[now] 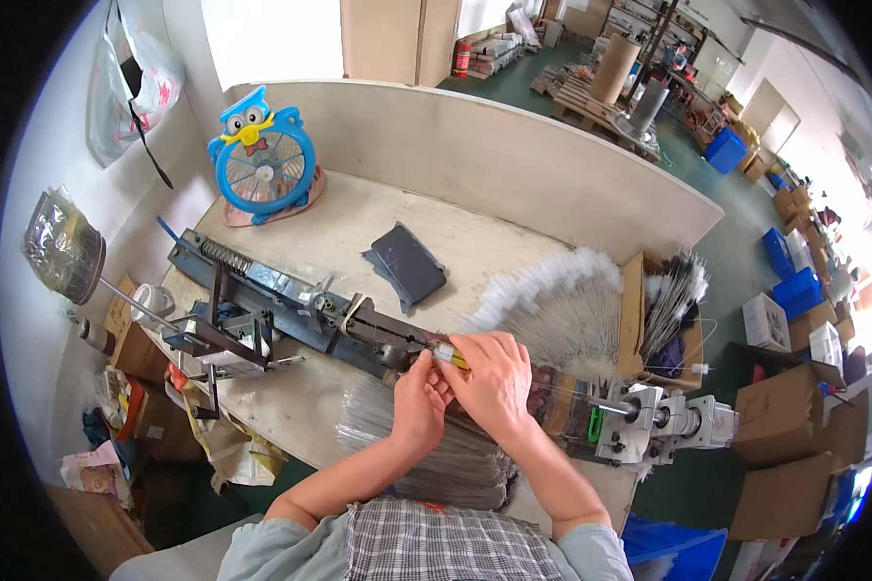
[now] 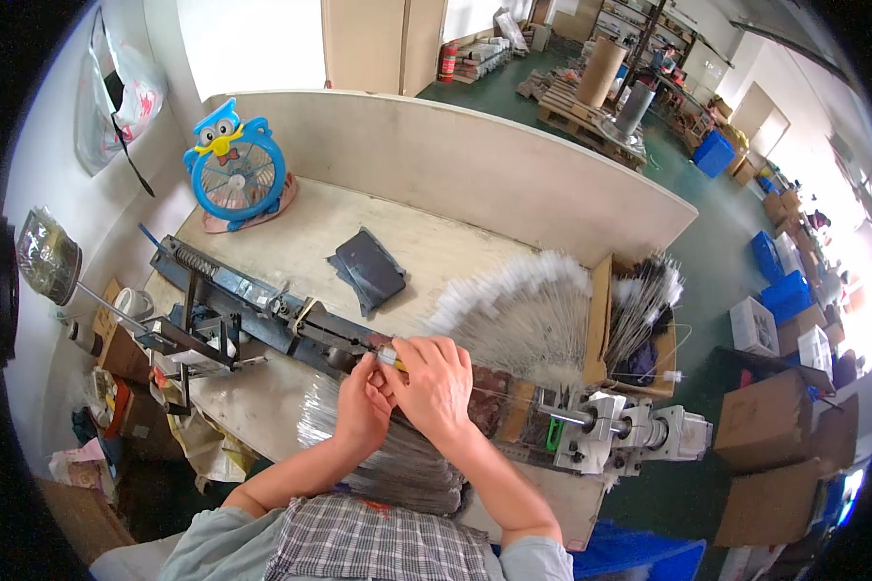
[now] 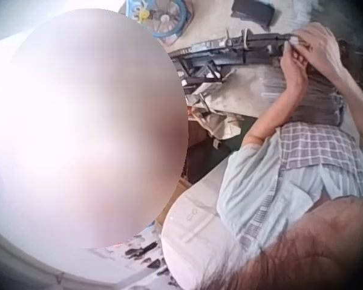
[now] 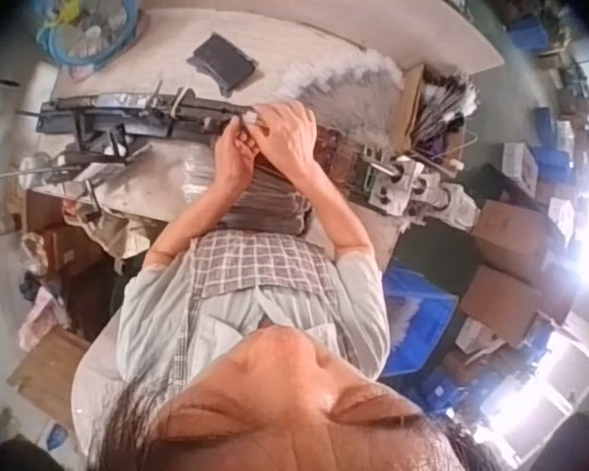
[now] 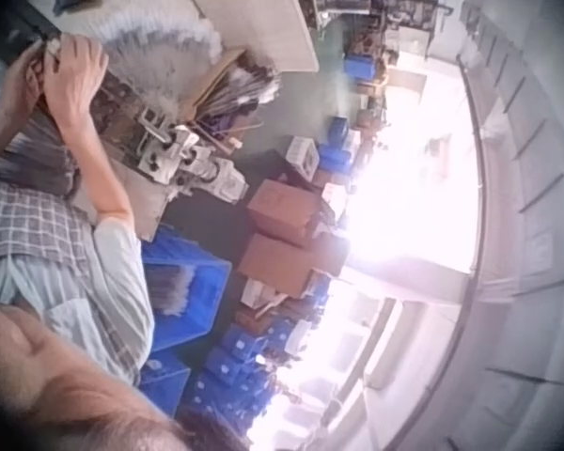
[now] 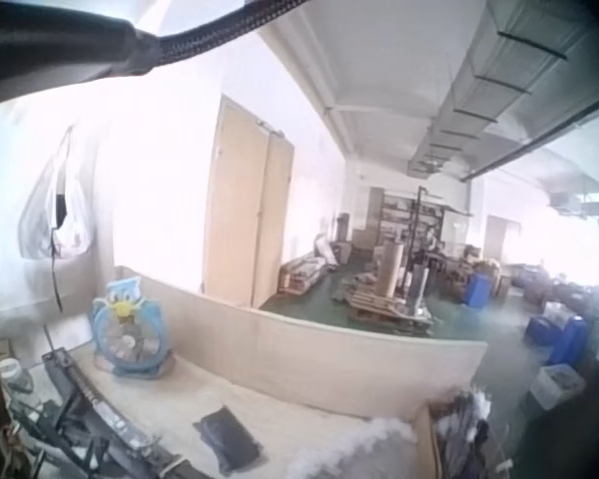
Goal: Assembling small white brush heads onto plastic components using an industrial assembly machine on a factory floor.
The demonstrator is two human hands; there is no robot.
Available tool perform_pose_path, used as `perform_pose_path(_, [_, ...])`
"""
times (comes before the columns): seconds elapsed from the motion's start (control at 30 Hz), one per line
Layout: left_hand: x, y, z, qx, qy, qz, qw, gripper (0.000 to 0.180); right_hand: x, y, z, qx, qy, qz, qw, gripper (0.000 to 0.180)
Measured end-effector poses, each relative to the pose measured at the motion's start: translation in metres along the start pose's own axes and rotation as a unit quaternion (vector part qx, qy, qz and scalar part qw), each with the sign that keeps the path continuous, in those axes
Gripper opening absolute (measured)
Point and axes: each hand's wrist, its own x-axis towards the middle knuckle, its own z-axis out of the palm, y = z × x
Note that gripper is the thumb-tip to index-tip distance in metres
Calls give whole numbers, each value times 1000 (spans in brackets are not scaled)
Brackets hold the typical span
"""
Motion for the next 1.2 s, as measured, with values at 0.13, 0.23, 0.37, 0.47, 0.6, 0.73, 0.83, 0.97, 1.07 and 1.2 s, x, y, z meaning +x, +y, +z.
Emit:
perform_pose_path(0.13, [2, -5, 0, 12, 26, 11, 1000, 18, -1, 10, -7, 14, 26, -39, 999, 23])
perform_pose_path(0.23, [1, -4, 8, 11, 46, 35, 998, 11, -3, 14, -8, 23, 22, -59, 998, 22])
perform_pose_path(0.37, [1, -2, 8, 0, 44, 43, 998, 11, -7, 21, -12, 33, 14, -51, 998, 21])
perform_pose_path(0.47, [-2, -3, 12, 15, 41, 44, 998, 9, -11, 28, -18, 49, 0, -49, 998, 22])
perform_pose_path(0.6, [-1, -5, 11, 19, 35, 41, 998, 8, -9, 24, -21, 52, 2, -45, 998, 24])
perform_pose_path(0.73, [0, -2, 9, 0, 46, 31, 998, 9, -7, 19, -18, 38, -7, -52, 998, 24])
perform_pose_path(0.83, [-1, -3, 9, -5, 35, 27, 999, 10, -10, 18, -21, 25, 2, -55, 998, 23])
perform_pose_path(0.97, [-2, -3, 7, -25, 33, 22, 999, 12, -11, 19, -20, 22, -23, -48, 998, 21])
perform_pose_path(1.07, [-3, -2, 8, -52, 27, 15, 998, 13, -9, 19, -19, 28, -23, -40, 999, 23])
perform_pose_path(1.2, [2, -8, -3, -43, 13, 27, 999, 13, -7, 7, -13, 48, -7, -5, 999, 30])
